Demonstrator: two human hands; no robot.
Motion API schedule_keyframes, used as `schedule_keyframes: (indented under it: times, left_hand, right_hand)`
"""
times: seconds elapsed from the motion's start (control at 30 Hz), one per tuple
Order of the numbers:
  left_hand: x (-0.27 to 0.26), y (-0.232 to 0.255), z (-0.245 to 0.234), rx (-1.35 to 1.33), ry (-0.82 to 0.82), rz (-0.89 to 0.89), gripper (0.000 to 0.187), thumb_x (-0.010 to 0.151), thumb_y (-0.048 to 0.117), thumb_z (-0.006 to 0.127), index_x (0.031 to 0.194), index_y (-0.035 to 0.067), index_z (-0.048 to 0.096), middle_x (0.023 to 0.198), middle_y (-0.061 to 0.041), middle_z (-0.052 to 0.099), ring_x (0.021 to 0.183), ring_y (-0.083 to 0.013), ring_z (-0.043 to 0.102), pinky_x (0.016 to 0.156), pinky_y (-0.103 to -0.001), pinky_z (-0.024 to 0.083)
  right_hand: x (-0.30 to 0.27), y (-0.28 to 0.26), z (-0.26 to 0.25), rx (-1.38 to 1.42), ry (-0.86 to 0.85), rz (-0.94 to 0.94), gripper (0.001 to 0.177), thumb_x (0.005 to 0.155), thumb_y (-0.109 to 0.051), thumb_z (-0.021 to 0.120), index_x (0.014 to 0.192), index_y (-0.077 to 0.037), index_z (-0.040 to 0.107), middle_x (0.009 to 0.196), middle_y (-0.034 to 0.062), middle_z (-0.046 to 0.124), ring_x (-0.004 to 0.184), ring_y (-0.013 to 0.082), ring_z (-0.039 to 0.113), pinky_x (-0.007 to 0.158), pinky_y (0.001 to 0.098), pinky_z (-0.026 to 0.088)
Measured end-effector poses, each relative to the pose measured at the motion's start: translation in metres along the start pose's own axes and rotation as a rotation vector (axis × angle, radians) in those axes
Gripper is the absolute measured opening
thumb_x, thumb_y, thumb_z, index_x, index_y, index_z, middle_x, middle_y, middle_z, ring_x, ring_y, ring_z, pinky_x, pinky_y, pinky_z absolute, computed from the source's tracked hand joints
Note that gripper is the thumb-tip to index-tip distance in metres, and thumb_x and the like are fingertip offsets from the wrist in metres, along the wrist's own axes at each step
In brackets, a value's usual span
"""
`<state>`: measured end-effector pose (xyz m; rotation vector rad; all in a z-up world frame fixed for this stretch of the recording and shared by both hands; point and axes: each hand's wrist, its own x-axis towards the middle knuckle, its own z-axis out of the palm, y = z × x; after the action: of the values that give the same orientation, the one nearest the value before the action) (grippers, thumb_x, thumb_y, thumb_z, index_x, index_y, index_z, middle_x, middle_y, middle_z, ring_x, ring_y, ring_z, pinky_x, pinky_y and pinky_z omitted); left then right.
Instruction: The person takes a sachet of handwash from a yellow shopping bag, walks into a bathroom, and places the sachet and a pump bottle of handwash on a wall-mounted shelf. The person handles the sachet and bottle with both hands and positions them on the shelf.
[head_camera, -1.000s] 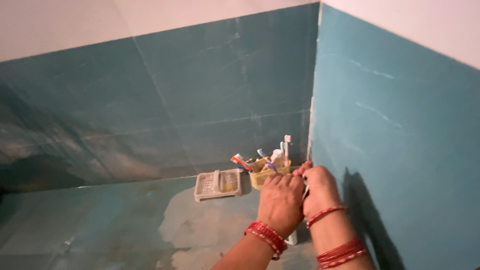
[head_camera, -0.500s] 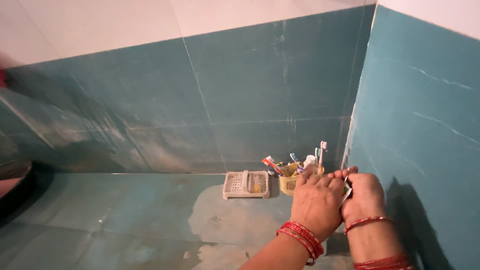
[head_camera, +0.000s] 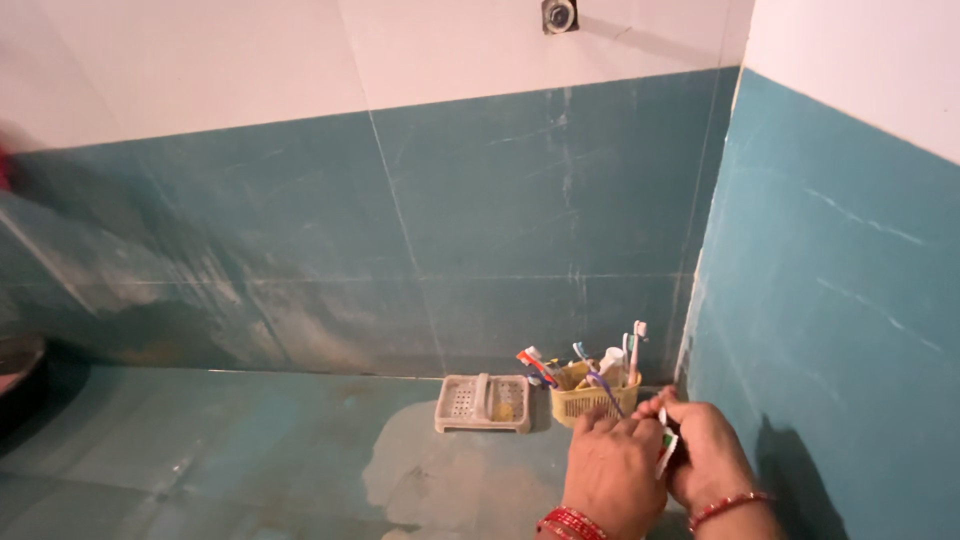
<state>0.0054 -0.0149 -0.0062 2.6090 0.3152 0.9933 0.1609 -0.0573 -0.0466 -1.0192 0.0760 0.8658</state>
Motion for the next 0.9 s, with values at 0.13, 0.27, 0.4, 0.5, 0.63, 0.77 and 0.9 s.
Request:
schedule_keyframes:
  times: [0.13,0.27,0.4,0.5,0.63,0.77,0.9]
  left_hand:
    - [0.010,0.009,-0.004,-0.162,-0.221,-0.491,0.022,0.097,0.029,0.063,0.096,0.007,0.065,0.085,-0.019,0.069,0.085,-0.0425,0.067,0.077,-0.055,0.052]
    - [0.020,0.012,-0.004,-0.224,-0.223,-0.619,0.021,0.090,0.027,0.065,0.099,0.008,0.069,0.088,-0.022,0.071,0.087,-0.0435,0.068,0.076,-0.053,0.054]
    - [0.025,0.009,0.006,-0.290,-0.153,-0.747,0.020,0.090,0.021,0.062,0.101,0.008,0.071,0.094,-0.023,0.071,0.094,-0.0435,0.068,0.082,-0.053,0.054]
    - [0.025,-0.002,0.018,-0.398,-0.138,-0.853,0.025,0.086,0.017,0.061,0.108,0.009,0.070,0.099,-0.022,0.072,0.101,-0.0411,0.069,0.089,-0.049,0.055]
    - [0.024,-0.022,0.050,-0.556,-0.212,-1.069,0.031,0.087,0.019,0.060,0.115,0.013,0.073,0.109,-0.019,0.074,0.111,-0.0352,0.070,0.095,-0.044,0.055]
    - [0.016,-0.047,0.098,-0.346,-0.343,-0.934,0.030,0.094,0.024,0.060,0.116,0.011,0.075,0.117,-0.022,0.070,0.113,-0.0388,0.066,0.097,-0.044,0.053]
    - [0.005,-0.072,0.130,-0.163,-0.487,-0.683,0.028,0.096,0.020,0.055,0.110,0.010,0.077,0.118,-0.021,0.072,0.111,-0.0367,0.069,0.095,-0.042,0.055]
  right_hand:
    - [-0.033,-0.016,0.001,-0.485,0.081,-0.045,0.032,0.099,-0.033,0.061,0.104,-0.004,0.073,0.084,0.0021,0.069,0.070,0.0153,0.058,0.065,0.0322,0.045]
    - [-0.038,-0.014,0.005,-0.692,0.007,-0.198,0.026,0.097,-0.022,0.066,0.109,-0.004,0.079,0.084,0.0044,0.071,0.070,0.0112,0.057,0.063,0.0282,0.042]
    - [-0.033,-0.010,-0.004,-0.620,-0.108,-0.153,0.022,0.093,-0.011,0.063,0.106,-0.003,0.079,0.088,0.0060,0.077,0.074,0.0096,0.066,0.068,0.0258,0.052]
    - [-0.030,-0.011,-0.011,-0.758,-0.043,-0.209,0.027,0.089,0.000,0.060,0.105,0.000,0.082,0.085,0.0086,0.076,0.071,0.0134,0.064,0.065,0.0306,0.052]
    - [-0.033,-0.010,-0.020,-0.813,0.024,-0.229,0.018,0.090,-0.004,0.067,0.100,0.003,0.081,0.084,0.0114,0.078,0.071,0.0148,0.067,0.065,0.0302,0.053]
    - [-0.038,-0.013,-0.029,-1.187,0.062,-0.298,0.018,0.088,-0.010,0.071,0.099,-0.003,0.083,0.087,0.0119,0.082,0.076,0.0167,0.072,0.073,0.0320,0.055]
    - [-0.043,-0.009,-0.034,-1.285,-0.218,-0.283,0.028,0.082,-0.010,0.072,0.108,-0.006,0.080,0.101,0.0079,0.085,0.093,0.0152,0.079,0.087,0.0295,0.058]
